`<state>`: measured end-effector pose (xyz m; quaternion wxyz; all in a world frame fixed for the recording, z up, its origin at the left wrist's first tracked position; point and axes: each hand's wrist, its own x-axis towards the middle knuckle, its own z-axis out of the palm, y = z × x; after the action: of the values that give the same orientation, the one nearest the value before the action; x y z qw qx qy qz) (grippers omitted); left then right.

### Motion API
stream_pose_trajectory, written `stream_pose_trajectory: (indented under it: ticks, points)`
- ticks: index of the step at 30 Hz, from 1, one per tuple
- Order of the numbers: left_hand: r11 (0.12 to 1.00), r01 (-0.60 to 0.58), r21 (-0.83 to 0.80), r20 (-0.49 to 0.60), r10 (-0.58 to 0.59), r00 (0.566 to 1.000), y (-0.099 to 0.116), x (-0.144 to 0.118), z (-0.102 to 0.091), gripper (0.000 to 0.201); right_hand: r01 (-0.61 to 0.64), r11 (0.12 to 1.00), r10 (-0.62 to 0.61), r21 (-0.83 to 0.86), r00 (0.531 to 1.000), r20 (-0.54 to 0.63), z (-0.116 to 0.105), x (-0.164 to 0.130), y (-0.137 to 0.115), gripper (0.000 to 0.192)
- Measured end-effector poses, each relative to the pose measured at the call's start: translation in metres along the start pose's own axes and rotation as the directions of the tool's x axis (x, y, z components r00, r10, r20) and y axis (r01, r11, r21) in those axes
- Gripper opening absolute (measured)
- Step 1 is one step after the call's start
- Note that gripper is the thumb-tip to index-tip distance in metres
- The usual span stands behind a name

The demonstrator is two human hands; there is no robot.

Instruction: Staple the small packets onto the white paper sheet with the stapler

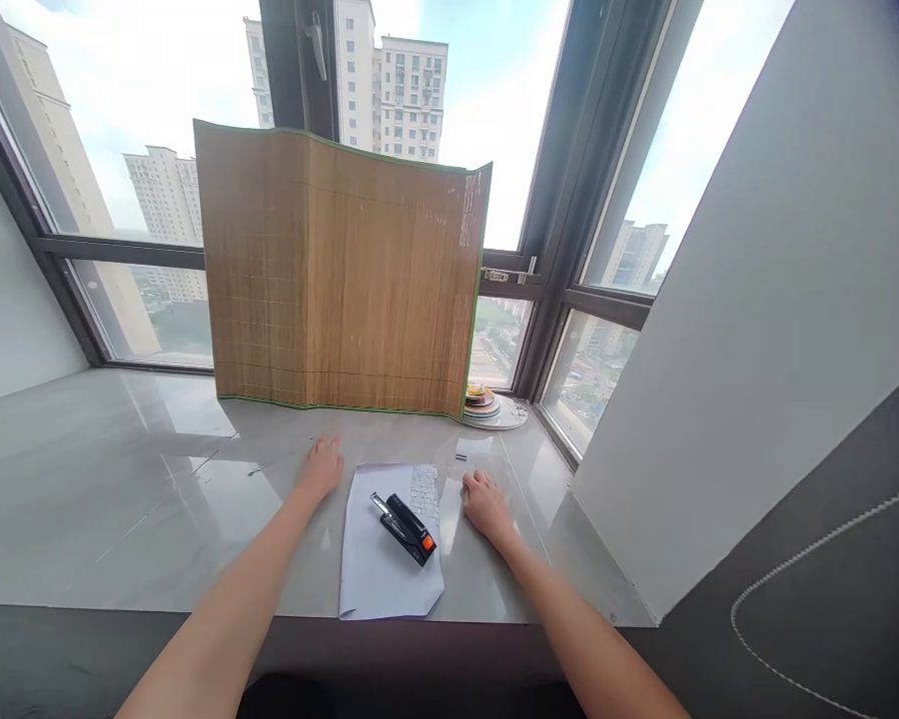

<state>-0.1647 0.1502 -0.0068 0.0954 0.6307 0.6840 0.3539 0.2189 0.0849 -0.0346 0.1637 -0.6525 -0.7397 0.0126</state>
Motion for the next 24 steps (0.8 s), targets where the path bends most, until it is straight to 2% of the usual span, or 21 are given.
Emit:
stream_pose_trajectory:
  ticks: [4, 7, 10, 13, 17, 20, 24]
  points:
    - [0.933, -0.065, 0.353, 0.111, 0.027, 0.993, -0.02, 0.003, 0.018, 0.047, 0.002, 1.0, -0.002, 0.022, 1.0, -0.028, 0.002, 0.002, 0.003, 0.021]
    - [0.896, -0.157, 0.416, 0.121, 0.117, 0.986, -0.026, -0.005, 0.021, 0.042, 0.006, 1.0, -0.005, 0.025, 1.0, -0.03, 0.002, 0.002, 0.003, 0.018]
    - [0.886, -0.208, 0.414, 0.092, 0.186, 0.978, -0.02, -0.024, 0.014, 0.038, -0.004, 0.999, 0.005, 0.037, 1.0, -0.031, 0.0, 0.002, 0.002, 0.018]
    - [0.879, -0.246, 0.408, 0.042, 0.252, 0.967, -0.01, -0.054, 0.007, 0.036, -0.008, 0.998, 0.01, 0.057, 0.999, -0.036, -0.001, 0.002, 0.001, 0.019]
    - [0.9, -0.315, 0.301, 0.027, 0.322, 0.946, 0.0, -0.093, 0.002, 0.04, -0.02, 0.995, 0.023, 0.096, 0.999, -0.029, -0.001, 0.003, 0.001, 0.021]
    - [0.926, -0.314, 0.212, 0.012, 0.319, 0.948, 0.001, -0.11, -0.001, 0.04, -0.041, 0.989, 0.045, 0.143, 0.999, -0.024, -0.002, 0.002, -0.001, 0.022]
    - [0.948, -0.291, 0.131, -0.154, 0.309, 0.939, 0.0, -0.121, -0.003, 0.048, -0.073, 0.966, 0.083, 0.248, 0.996, -0.031, -0.005, -0.005, -0.002, 0.019]
